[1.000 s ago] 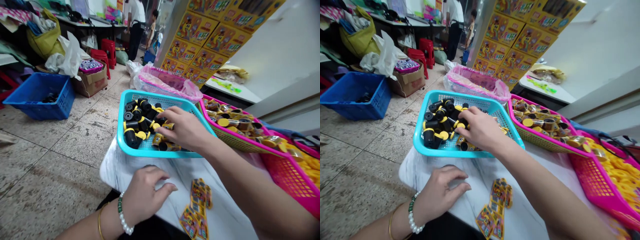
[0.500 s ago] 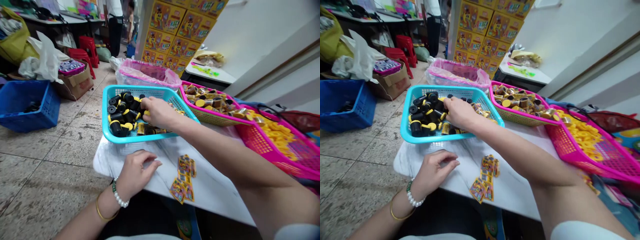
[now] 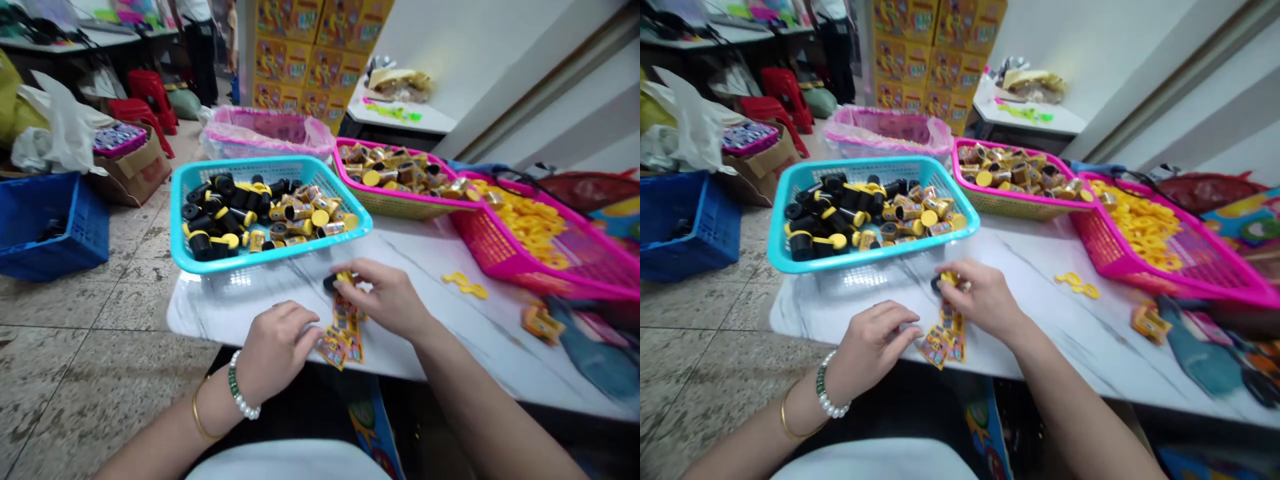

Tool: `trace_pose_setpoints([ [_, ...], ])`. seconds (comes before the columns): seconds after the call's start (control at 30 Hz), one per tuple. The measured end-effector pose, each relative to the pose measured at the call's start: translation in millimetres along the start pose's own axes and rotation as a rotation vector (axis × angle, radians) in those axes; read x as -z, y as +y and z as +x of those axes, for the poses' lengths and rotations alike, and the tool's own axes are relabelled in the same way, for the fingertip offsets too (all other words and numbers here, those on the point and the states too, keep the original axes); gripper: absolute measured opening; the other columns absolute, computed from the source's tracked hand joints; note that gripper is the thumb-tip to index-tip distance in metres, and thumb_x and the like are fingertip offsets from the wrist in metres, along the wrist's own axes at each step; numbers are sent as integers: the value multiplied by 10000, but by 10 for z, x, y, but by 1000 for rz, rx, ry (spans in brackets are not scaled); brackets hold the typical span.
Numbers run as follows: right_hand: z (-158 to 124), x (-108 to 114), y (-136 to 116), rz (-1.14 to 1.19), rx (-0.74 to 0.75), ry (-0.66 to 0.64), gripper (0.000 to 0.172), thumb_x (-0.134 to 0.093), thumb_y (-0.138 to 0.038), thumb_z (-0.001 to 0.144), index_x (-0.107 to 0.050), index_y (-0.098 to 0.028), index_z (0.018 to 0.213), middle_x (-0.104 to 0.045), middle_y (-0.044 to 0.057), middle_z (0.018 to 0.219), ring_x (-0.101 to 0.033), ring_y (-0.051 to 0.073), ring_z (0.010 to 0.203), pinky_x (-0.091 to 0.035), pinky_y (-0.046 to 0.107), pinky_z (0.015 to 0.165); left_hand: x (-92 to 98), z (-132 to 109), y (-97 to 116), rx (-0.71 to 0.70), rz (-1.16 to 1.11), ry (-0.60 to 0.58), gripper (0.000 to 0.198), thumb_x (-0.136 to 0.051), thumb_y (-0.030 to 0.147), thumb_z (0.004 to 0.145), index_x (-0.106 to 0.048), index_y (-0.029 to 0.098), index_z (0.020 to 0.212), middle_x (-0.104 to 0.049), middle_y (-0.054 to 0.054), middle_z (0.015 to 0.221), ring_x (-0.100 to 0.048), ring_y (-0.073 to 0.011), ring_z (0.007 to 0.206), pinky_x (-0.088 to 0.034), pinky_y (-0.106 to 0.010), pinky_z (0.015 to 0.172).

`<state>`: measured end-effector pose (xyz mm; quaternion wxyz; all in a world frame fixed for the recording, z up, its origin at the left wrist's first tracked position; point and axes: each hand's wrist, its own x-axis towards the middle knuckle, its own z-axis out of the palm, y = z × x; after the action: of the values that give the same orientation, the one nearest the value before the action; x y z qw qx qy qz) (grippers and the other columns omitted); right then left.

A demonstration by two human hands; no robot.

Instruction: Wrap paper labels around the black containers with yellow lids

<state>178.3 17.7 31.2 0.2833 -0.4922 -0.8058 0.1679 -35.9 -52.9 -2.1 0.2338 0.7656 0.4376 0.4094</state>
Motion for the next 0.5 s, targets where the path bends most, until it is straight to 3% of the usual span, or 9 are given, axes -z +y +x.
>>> trace_pose_setpoints([
  [0.1,-10,17,63,92,-76,125,198,-631,-246,840,-755,-205,990,-772,29,882,-687,157,729,-552,275,667,-216,1,93,-68,74,-98,39,-705,194,890,-739,176,896,-713,-44,845,-664,-185,764,-546,-292,696],
  [0.17,-8,24,78,130,-81,132,194,-635,-247,835,-753,-208,984,-773,29,913,-683,156,743,-558,279,683,-311,3,125,-93,174,-151,62,-705,214,890,-738,180,850,-691,-39,816,-635,-185,723,-532,-296,651],
  [0.3,-45,-36,58,165,-50,144,175,-634,-247,824,-742,-216,957,-754,30,920,-665,158,753,-548,286,699,-336,32,128,-85,227,-155,89,-694,177,891,-716,158,807,-635,-32,789,-608,-170,705,-514,-278,615],
  [0.4,-69,-71,26,314,-187,194,153,-563,-228,830,-700,-205,894,-705,23,846,-648,154,728,-525,272,655,-223,88,102,-43,115,32,74,-686,154,898,-711,156,828,-597,-30,854,-611,-140,736,-528,-254,661],
  [0.5,-71,-58,-51,535,-350,65,180,-513,-274,842,-641,-197,742,-628,2,710,-577,124,585,-459,246,540,-57,166,81,-22,137,290,27,-717,148,876,-720,166,857,-588,-51,989,-632,-154,865,-551,-274,762],
])
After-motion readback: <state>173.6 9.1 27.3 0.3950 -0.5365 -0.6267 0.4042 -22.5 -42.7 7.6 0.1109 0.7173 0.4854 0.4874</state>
